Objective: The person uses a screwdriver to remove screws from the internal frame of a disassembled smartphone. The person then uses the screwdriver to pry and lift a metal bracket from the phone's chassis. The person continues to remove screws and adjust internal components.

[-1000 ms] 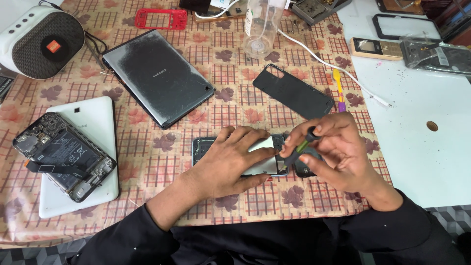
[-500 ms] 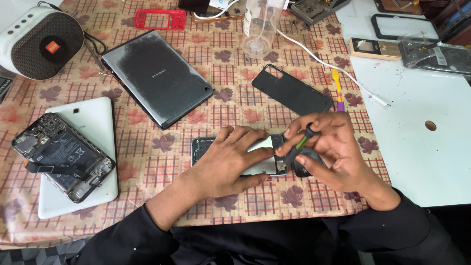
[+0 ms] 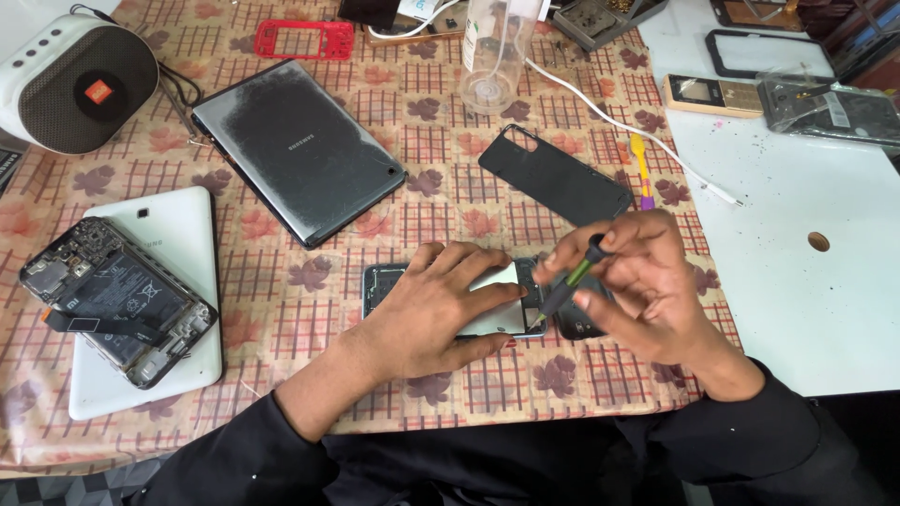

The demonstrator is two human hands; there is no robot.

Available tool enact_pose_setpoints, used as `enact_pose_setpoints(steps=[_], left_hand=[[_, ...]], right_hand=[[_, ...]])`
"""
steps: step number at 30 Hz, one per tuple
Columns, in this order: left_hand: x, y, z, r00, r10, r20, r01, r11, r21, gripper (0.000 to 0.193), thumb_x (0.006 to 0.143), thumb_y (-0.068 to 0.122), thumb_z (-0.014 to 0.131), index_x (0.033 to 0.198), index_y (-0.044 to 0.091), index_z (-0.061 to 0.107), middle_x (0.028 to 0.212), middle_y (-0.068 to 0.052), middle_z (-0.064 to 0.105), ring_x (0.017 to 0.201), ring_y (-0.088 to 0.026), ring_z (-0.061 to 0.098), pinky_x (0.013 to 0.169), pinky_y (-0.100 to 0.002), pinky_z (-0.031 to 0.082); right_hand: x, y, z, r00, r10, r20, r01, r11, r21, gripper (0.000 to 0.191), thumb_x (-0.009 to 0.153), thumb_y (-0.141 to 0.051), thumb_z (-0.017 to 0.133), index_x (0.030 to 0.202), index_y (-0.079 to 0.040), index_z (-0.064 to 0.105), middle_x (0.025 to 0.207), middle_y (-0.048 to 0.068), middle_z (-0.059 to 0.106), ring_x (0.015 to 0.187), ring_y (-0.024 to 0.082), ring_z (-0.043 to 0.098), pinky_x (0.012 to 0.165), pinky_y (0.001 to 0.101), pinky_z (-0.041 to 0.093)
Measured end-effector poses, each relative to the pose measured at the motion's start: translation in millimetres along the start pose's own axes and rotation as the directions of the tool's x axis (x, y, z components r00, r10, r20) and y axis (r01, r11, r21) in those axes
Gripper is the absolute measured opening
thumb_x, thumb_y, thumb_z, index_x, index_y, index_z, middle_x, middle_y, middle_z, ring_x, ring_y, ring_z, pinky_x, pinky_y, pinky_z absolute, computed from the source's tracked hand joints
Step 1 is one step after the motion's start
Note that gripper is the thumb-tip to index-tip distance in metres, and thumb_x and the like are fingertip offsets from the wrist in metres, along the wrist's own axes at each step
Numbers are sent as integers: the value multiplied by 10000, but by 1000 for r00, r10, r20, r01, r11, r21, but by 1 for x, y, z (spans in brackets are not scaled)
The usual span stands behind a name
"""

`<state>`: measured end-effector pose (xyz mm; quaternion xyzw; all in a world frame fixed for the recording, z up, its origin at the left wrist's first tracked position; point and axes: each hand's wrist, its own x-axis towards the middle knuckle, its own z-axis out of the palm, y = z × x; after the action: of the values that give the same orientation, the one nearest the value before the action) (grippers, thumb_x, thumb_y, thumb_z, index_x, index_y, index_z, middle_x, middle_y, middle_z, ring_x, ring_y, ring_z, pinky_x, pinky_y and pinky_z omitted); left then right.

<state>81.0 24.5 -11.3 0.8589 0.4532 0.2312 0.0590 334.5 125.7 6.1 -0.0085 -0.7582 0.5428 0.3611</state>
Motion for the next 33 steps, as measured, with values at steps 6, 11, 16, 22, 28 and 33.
enact_pose_setpoints(steps=[6,11,16,22,28,33], left_hand=[[-1,6,2,997,69,-26,-68,997,32,469,848,469,740,1233,202,717,1370,-112,558,1310,-288,480,1087,-550,329],[-1,8,3,994,92,-56,-92,996,5,412,881,449,736,1204,193,742,1334,-76,590,1300,-266,506,1058,-503,365],[3,12,2,993,65,-94,-72,994,-80,334,821,394,801,1075,181,765,1268,-51,632,1245,-245,541,1017,-460,377],[8,16,-3,997,-34,-67,19,976,-215,211,796,298,812,971,188,771,1184,-4,660,1151,-198,576,954,-401,376],[13,20,-9,995,-93,21,96,977,-191,186,788,240,792,963,183,769,1179,1,657,1135,-198,568,946,-401,374],[19,22,-9,992,-121,36,126,975,-182,181,744,240,801,912,176,775,1138,-13,652,1122,-200,567,942,-410,371]], right_hand=[[4,-6,2,999,37,0,-37,998,45,541,966,110,627,1348,-160,355,1271,198,625,1187,251,726,938,358,679],[4,-3,3,999,-53,1,53,997,-48,682,816,129,752,1320,-154,390,1301,169,513,1185,206,609,1018,365,596],[0,-3,3,1000,13,1,-13,998,67,574,898,121,707,1300,-139,389,1330,192,510,1235,260,652,1022,391,633],[-2,-1,5,998,-53,-19,52,999,-12,583,915,144,699,1317,-132,378,1201,154,612,1151,219,677,994,393,649],[-5,-2,3,998,-17,-60,20,999,47,531,943,171,641,1303,-124,385,1207,162,612,1181,234,678,1049,441,648],[-4,-4,0,997,-25,-80,29,998,50,540,937,172,642,1305,-126,381,1203,162,610,1184,247,690,1036,440,650]])
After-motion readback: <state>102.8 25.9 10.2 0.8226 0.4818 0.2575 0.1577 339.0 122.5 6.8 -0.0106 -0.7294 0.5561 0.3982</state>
